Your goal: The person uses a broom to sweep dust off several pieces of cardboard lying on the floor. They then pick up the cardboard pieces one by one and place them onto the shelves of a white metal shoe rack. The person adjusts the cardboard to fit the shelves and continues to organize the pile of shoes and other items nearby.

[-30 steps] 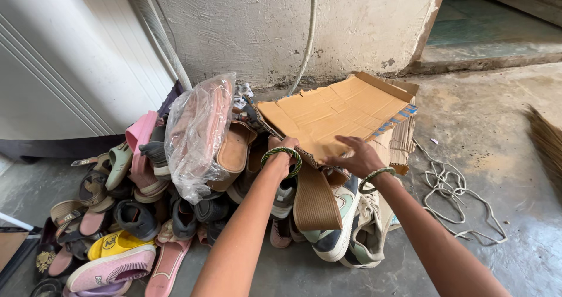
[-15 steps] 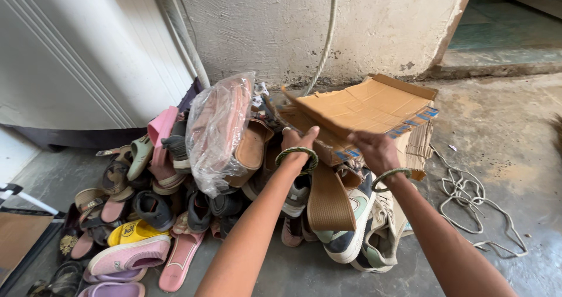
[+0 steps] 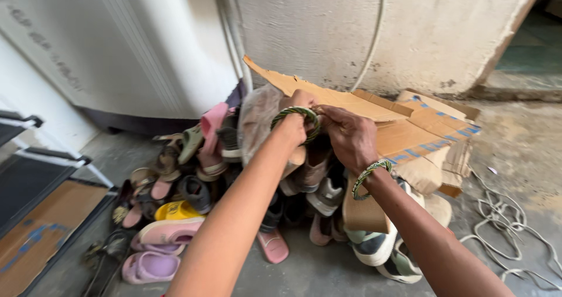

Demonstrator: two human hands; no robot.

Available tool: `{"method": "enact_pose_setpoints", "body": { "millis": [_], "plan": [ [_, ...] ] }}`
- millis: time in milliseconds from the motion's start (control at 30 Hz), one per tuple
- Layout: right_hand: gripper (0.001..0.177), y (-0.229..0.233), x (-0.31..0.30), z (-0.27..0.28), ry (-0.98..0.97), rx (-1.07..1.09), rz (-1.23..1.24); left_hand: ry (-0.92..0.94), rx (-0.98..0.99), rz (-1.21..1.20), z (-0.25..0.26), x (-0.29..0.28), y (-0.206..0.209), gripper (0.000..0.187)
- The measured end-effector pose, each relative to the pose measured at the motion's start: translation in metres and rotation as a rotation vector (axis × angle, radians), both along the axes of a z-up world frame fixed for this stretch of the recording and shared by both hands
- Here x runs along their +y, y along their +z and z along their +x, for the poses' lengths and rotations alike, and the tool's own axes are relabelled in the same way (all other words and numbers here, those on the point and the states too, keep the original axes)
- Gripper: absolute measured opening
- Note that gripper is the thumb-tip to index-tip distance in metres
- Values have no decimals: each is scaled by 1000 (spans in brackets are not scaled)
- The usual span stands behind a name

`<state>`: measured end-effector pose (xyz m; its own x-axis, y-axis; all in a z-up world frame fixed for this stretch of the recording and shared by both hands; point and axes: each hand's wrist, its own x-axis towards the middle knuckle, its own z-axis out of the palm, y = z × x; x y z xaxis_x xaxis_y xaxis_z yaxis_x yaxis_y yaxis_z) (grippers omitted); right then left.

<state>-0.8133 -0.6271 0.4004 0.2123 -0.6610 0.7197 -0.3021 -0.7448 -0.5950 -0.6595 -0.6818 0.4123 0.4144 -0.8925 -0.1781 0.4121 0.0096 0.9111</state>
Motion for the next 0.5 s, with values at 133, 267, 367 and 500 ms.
{"method": "enact_pose_setpoints", "body": {
  "millis": [133, 267, 367, 500],
  "plan": [
    [39, 4, 27, 34, 320, -110, 294, -10, 138, -138, 79, 18, -17, 20],
    [39, -7, 16, 60, -9, -269, 412, -19, 119, -225, 148, 72, 2, 24],
    [49, -20, -10, 72, -163, -426, 502, -28, 99, -251, 201, 116, 18, 26],
    [61, -31, -30, 107, -32, -596, 849, -43, 8, -296, 283, 186, 24, 32]
  ]
}}
